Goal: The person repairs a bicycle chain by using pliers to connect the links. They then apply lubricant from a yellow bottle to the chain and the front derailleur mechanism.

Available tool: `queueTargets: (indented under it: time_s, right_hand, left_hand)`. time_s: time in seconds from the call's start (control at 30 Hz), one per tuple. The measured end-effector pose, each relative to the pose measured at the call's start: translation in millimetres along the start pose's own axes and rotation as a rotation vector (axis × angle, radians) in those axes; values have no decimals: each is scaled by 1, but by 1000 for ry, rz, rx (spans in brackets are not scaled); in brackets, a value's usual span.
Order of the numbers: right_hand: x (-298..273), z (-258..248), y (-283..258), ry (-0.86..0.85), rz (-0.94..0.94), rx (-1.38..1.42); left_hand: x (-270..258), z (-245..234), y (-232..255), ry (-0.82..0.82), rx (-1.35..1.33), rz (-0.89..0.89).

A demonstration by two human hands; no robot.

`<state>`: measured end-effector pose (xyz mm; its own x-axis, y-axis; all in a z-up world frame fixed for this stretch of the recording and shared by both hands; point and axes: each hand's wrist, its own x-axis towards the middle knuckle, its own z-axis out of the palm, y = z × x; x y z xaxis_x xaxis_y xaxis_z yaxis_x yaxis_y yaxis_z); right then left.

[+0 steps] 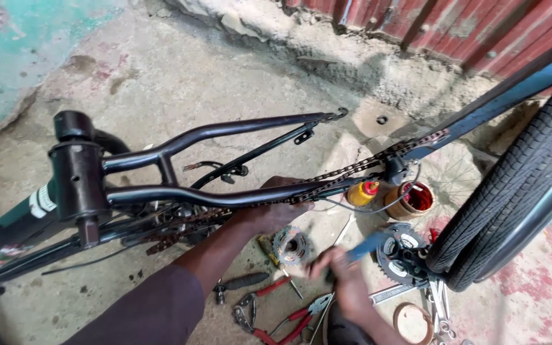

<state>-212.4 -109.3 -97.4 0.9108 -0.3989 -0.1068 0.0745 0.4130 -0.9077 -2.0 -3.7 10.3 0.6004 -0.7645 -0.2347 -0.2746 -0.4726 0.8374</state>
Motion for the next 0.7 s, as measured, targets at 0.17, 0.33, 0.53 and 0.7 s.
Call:
queueTargets:
  time_s: [0.17,0.33,0.53,0.7]
  right_hand:
    - [14,15,-3,88,-7,88]
    - [31,35,-88,37,-414,111]
    - [48,39,-95,-34,-510,110]
    - [53,53,-101,-185,-679,-67]
  left_hand:
    - [8,8,-21,34,-76,61]
    - [7,5,-13,-10,50,47]
    - [10,6,-18,-29,-86,61]
    - [6,2,-4,-53,-49,-66]
